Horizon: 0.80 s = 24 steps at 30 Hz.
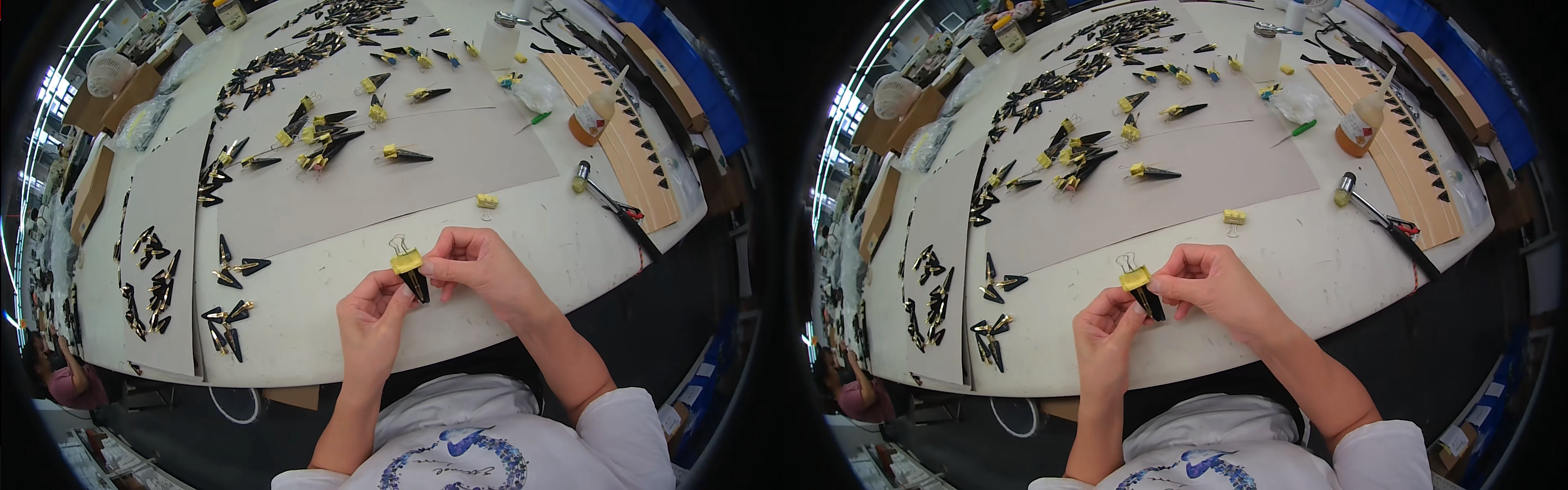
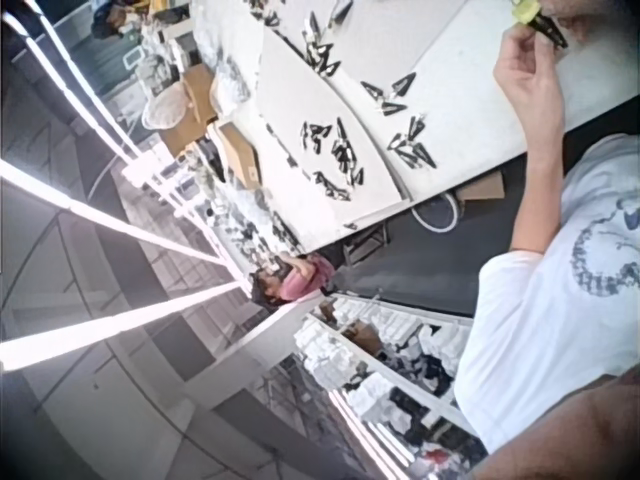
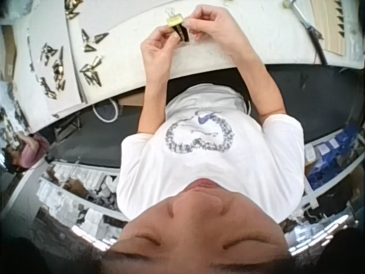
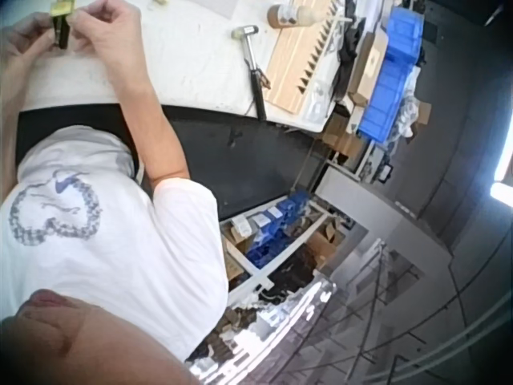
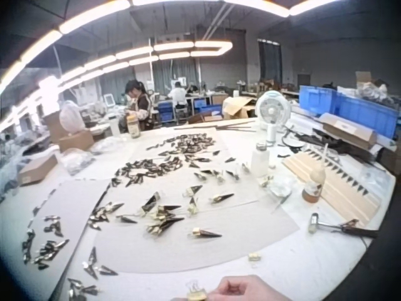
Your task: The person assembles small leather components onto binder clips by hand on a workbench.
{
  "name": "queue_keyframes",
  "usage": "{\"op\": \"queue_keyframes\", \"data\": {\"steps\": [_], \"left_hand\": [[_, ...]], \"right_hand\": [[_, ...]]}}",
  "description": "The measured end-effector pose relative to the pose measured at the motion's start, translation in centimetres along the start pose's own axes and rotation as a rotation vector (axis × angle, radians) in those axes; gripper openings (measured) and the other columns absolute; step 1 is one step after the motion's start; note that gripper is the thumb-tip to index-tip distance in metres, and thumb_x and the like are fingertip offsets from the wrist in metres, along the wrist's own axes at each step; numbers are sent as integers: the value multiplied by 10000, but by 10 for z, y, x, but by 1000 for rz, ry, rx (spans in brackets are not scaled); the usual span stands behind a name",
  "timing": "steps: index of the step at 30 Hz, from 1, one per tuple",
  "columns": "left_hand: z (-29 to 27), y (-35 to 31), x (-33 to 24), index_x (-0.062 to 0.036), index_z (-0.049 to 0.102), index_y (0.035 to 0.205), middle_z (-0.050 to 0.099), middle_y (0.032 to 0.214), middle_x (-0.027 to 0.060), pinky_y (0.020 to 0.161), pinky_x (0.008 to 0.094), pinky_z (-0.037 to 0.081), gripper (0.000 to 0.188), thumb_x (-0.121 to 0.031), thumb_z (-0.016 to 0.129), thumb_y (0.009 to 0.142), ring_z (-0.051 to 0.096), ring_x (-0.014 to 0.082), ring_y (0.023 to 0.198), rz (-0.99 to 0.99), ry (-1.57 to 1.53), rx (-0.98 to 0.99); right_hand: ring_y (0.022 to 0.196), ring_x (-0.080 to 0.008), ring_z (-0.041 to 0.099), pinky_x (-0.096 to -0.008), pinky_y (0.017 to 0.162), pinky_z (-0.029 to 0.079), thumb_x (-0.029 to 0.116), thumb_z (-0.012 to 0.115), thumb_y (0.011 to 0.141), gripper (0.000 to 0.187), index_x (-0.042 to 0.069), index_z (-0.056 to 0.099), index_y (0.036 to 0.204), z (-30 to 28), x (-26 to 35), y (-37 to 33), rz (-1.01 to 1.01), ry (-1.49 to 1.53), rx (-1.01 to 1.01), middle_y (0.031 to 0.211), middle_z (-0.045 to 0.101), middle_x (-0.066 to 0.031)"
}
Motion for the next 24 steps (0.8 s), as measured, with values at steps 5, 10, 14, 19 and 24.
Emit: {"op": "queue_keyframes", "data": {"steps": [5,10,14,19,24], "left_hand": [[0,-3,-4,51,628,972,661,870,66,721,244,502,127,-27,634,872,616,106,772,7,13,-31],[-4,-1,-4,49,632,981,664,870,71,714,240,504,133,-24,627,871,618,104,777,-7,-18,-63],[-4,-2,-5,43,636,983,666,869,74,703,239,507,136,-27,626,868,619,103,776,-23,-41,-66],[-4,0,-4,41,637,978,666,866,73,696,240,507,136,-38,634,866,619,103,775,-23,-32,-62],[-6,0,-3,40,636,980,667,865,73,691,241,505,146,-48,643,863,618,103,767,-25,-36,-65]], "right_hand": [[667,-56,567,-216,583,501,145,665,871,139,25,612,826,4,0,0,-31,7,30,749,623,-22],[737,-73,598,-227,633,526,152,627,902,156,4,636,952,5,-1,-3,3,6,39,825,646,-37],[788,-83,610,-236,666,536,160,603,919,203,-6,633,1032,7,1,-5,-13,-16,60,878,653,-44],[784,-78,604,-234,657,534,159,604,919,197,-3,635,1026,6,1,-4,-17,-15,52,877,655,-43],[766,-75,596,-227,643,529,167,614,914,196,-2,638,1010,7,2,-3,-7,-5,46,863,654,-39]]}}
Point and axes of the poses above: each hand's wrist, its own y-axis towards the middle knuckle, its own z-axis out of the palm, x = y × z, the point moved 8 cm from there along y, towards the middle knuckle
